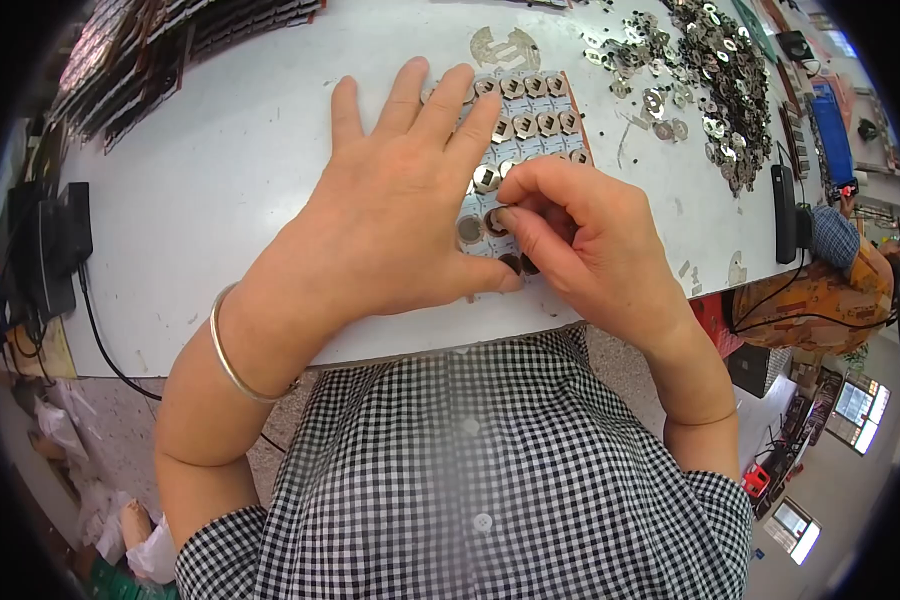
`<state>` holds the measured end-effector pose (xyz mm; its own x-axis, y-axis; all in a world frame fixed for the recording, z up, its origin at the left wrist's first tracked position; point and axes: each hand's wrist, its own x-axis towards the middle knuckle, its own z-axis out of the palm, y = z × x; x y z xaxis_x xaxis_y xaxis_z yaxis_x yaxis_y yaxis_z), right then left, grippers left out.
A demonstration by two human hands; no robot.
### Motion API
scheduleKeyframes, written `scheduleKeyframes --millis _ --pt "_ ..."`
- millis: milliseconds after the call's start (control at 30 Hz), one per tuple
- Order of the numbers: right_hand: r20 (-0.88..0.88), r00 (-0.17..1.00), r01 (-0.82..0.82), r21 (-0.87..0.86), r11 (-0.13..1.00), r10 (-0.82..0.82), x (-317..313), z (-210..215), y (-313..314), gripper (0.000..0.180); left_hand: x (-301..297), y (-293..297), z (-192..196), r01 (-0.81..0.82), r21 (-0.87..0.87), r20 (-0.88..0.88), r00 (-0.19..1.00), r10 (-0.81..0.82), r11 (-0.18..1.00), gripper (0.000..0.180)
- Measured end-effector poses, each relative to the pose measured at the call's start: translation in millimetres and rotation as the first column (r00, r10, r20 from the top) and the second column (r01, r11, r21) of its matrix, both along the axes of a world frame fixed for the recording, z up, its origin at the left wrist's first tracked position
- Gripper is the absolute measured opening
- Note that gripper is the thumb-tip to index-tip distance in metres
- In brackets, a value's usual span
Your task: Picking up small circular metal contacts and placing them into a plastic grid tray for assembly.
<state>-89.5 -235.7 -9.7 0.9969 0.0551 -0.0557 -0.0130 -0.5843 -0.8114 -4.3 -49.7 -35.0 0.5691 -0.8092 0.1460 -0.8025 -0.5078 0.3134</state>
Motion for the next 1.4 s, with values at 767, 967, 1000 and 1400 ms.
scheduleKeyframes --millis 767,967,1000,1400 --pt "0.247 0.966 -0.015 -0.246 0.969 0.077 -1 -14 -1 0.015 -6 -4 -4 -0.058 -0.018 0.016 0.998 0.058 0.998 0.116" --pt "0.406 0.905 -0.032 -0.238 0.971 0.129 -7 -22 -2 0.024 -6 -4 -5 -0.034 -0.016 0.05 0.998 0.035 0.999 0.122" --pt "0.384 0.914 -0.042 -0.238 0.97 0.134 -9 -19 0 0.026 -6 -5 -6 -0.036 -0.015 0.054 0.998 0.036 0.999 0.122" --pt "0.365 0.91 -0.085 -0.295 0.952 0.195 -8 -14 -1 0.038 -8 -10 -3 -0.055 -0.027 0.056 0.997 0.056 0.998 0.127"
